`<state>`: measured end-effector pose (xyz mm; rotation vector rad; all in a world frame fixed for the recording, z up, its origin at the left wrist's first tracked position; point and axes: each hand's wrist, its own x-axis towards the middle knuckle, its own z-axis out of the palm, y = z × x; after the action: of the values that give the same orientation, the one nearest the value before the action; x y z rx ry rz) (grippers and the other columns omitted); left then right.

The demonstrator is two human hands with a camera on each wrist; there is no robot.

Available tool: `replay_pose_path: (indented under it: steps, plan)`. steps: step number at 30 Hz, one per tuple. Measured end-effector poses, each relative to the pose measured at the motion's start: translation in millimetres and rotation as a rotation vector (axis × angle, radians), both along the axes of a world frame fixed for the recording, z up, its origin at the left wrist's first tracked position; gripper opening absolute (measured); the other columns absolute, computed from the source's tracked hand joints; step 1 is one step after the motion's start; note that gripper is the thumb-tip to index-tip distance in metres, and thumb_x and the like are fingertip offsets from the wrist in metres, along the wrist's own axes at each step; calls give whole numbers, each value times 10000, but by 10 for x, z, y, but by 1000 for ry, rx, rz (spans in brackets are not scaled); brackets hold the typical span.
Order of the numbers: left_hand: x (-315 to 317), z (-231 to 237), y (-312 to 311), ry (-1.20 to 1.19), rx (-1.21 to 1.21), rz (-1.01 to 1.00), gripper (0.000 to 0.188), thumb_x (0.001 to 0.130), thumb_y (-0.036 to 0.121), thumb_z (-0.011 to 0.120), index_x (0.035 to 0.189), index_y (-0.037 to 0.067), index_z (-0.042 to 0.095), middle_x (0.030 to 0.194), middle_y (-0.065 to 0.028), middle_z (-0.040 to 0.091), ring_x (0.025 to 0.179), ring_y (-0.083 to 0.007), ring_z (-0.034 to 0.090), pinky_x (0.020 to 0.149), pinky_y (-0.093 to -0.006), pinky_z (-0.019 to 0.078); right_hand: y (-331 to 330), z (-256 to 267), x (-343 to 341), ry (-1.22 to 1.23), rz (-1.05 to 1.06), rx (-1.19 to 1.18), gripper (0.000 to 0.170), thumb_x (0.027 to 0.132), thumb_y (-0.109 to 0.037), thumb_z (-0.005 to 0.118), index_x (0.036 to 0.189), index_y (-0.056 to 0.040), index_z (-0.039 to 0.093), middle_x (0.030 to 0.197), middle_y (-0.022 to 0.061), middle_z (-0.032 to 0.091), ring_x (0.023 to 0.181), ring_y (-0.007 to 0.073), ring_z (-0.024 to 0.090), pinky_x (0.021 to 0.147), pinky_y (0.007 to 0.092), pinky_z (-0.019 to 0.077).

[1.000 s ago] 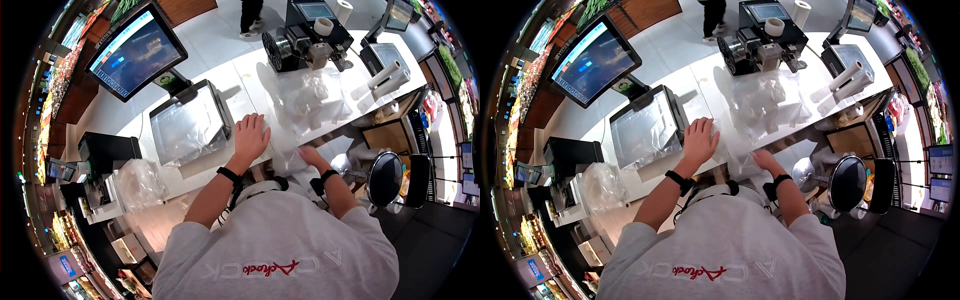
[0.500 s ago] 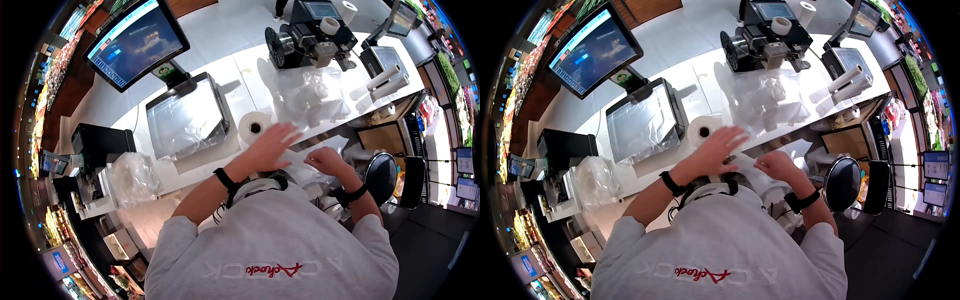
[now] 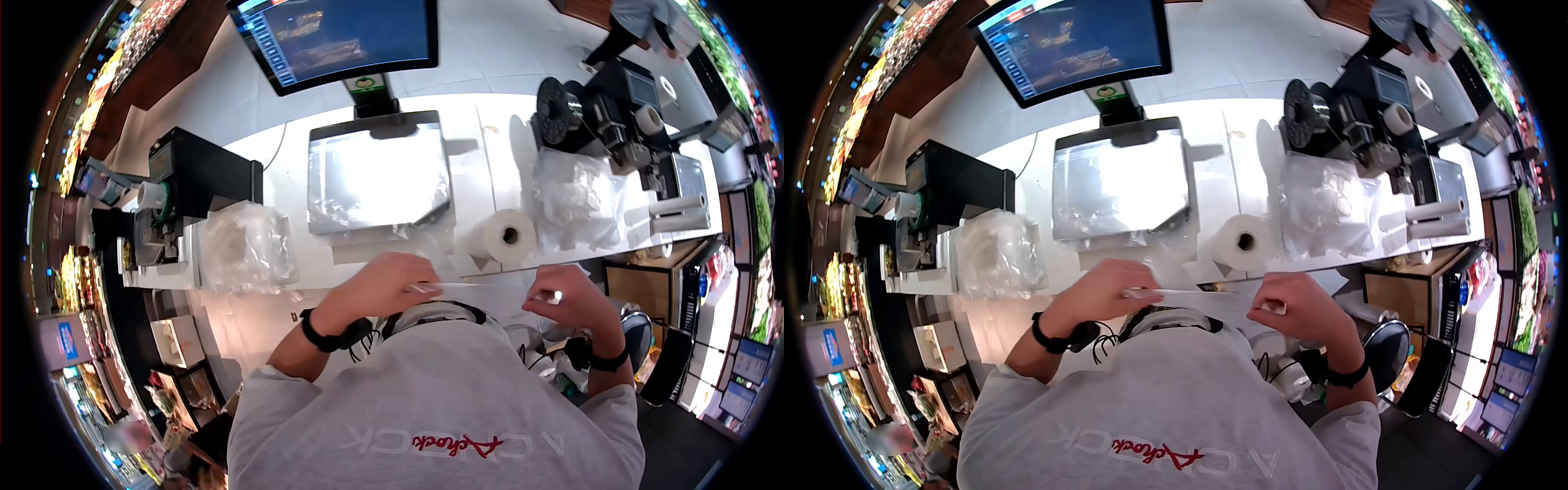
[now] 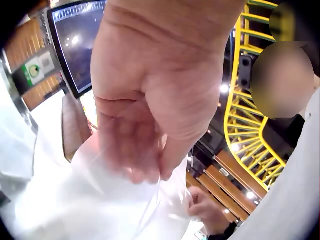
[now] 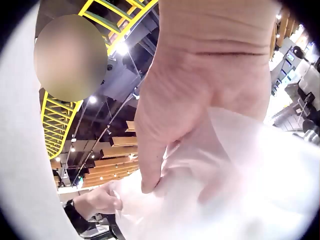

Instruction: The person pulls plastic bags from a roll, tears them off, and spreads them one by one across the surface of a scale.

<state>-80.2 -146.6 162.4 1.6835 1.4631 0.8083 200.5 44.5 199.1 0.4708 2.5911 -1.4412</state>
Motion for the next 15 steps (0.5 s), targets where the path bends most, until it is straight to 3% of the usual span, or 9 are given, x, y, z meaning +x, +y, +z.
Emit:
replay_pose_path:
  steps: [4, 7, 8, 12, 15]
  plan:
    - [-759, 22, -462, -174, -24, 247, 44, 858, 35, 730, 880, 2, 714, 764, -87, 665, 690, -184, 634, 632, -311, 482, 1, -310, -532, 221, 29, -9, 124, 817, -90, 748, 814, -36, 637, 845, 83, 629, 789, 243, 611, 728, 334, 487]
    - [-1346, -109, -711, -89, -143, 402, 90, 871, 78, 737, 871, 1, 689, 709, -77, 634, 657, -144, 603, 626, -289, 479, -28, -478, -938, 136, -161, -90, 93, 835, -85, 729, 846, -34, 652, 846, 82, 647, 794, 221, 636, 749, 319, 500]
    - [-1467, -192, -777, -257, -181, 514, 101, 885, 93, 730, 886, -3, 699, 720, -28, 637, 658, -93, 572, 622, -248, 466, -34, -464, -1083, 73, -204, -15, 88, 860, -87, 708, 885, -14, 664, 843, 65, 670, 790, 177, 648, 761, 293, 507]
    - [-1978, -606, -848, -346, -200, 709, 109, 896, 103, 705, 905, -6, 711, 750, -11, 661, 683, -77, 599, 625, -234, 472, 72, -1076, -1564, 164, -583, -318, 119, 884, -88, 693, 911, 26, 675, 828, 37, 676, 787, 106, 631, 735, 252, 504]
    - [-2254, -995, -767, -402, -196, 807, 117, 891, 99, 704, 916, -14, 717, 775, -36, 682, 706, -94, 630, 646, -236, 495, 218, -1603, -1896, 246, -766, -375, 115, 887, -80, 677, 929, 27, 688, 808, 36, 670, 766, 104, 625, 725, 248, 498]
